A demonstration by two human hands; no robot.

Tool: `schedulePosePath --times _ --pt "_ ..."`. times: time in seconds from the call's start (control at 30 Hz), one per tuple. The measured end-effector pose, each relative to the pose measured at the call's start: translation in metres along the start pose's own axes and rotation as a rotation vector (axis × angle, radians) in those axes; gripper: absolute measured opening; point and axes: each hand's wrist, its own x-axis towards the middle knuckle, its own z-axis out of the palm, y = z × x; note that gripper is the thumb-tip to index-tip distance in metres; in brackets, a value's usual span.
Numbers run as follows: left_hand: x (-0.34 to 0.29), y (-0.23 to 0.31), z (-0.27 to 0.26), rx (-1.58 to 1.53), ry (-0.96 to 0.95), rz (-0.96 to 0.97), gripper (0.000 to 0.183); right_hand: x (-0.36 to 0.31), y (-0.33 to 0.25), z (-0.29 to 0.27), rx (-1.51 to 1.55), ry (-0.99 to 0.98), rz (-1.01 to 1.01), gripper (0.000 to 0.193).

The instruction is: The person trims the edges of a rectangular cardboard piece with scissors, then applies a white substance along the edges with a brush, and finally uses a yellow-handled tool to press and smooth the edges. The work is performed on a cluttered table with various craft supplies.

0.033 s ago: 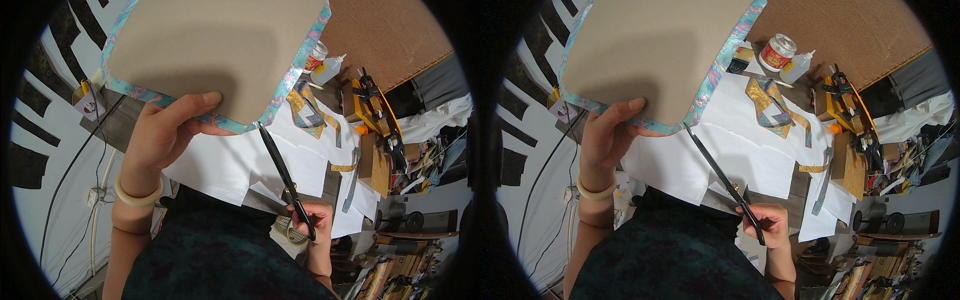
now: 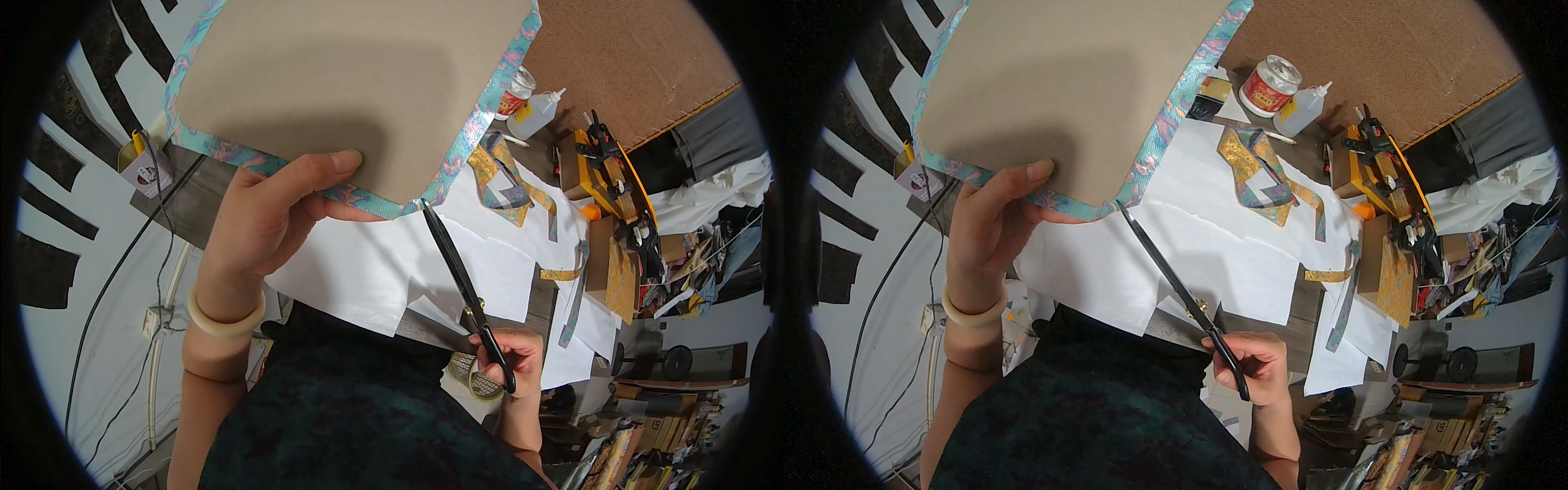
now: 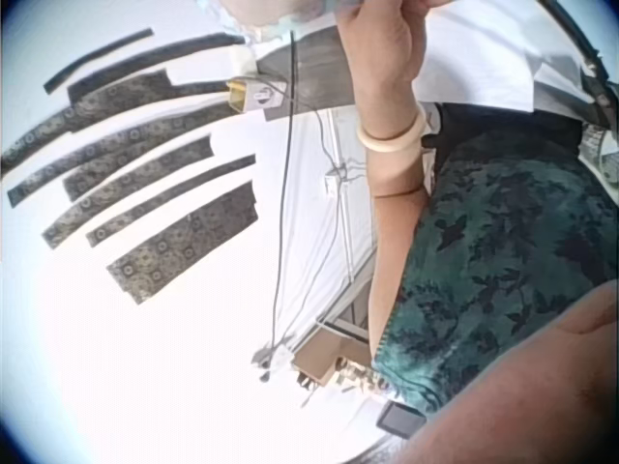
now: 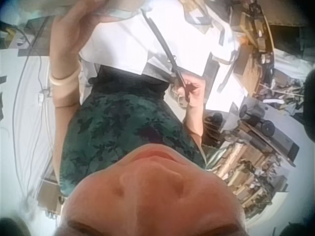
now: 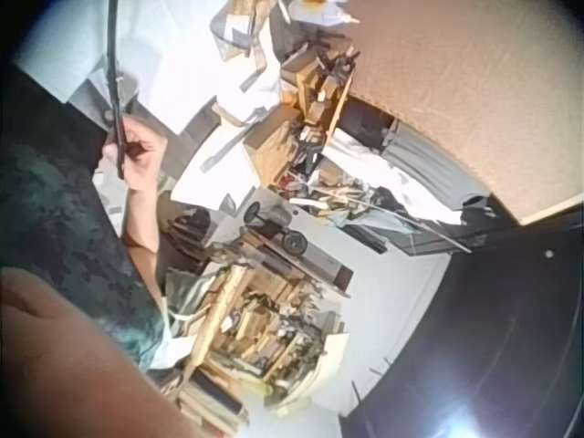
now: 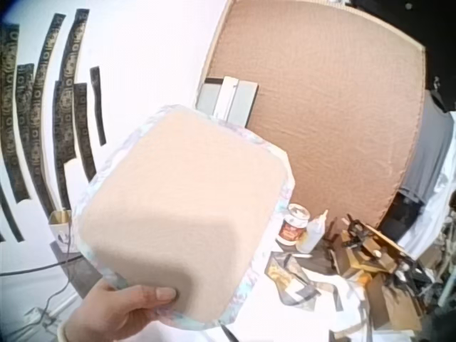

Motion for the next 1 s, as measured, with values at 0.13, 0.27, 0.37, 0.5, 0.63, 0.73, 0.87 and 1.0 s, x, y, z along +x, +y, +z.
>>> schedulePosePath --times 0.13,0.27,0.37,0.5,0.63,0.73,0.87,1.0 --pt "-0.001 0.0 0.0 0.004 0.013 -0.001 0.024 -0.001 0.002 -0.003 -0.025 -0.006 -0.005 0.041" --pt "0.001 0.0 0.0 0.0 -0.004 -0.006 0.027 -0.001 0.004 -0.002 0.014 0.013 -0.003 0.042" --pt "0.001 -0.003 0.014 -0.088 0.0 0.02 0.03 0.0 0.008 0.008 0.117 0.048 -0.047 0.043" --pt "0.001 -0.007 0.018 -0.149 -0.015 0.011 0.032 0.003 0.01 0.009 0.106 -0.015 -0.047 0.043" --pt "0.002 -0.011 0.022 -0.189 -0.04 0.033 0.031 0.004 0.011 0.014 0.097 0.006 -0.045 0.043" --pt "0.002 -0.013 0.022 -0.195 -0.038 0.032 0.03 0.003 0.013 0.015 0.078 0.024 -0.052 0.042" --pt "0.001 -0.013 0.024 -0.176 -0.026 0.029 0.03 0.002 0.013 0.016 0.068 0.025 -0.035 0.041" --pt "0.001 -0.013 0.026 -0.195 -0.008 0.039 0.029 0.002 0.013 0.018 0.083 0.037 -0.022 0.04"
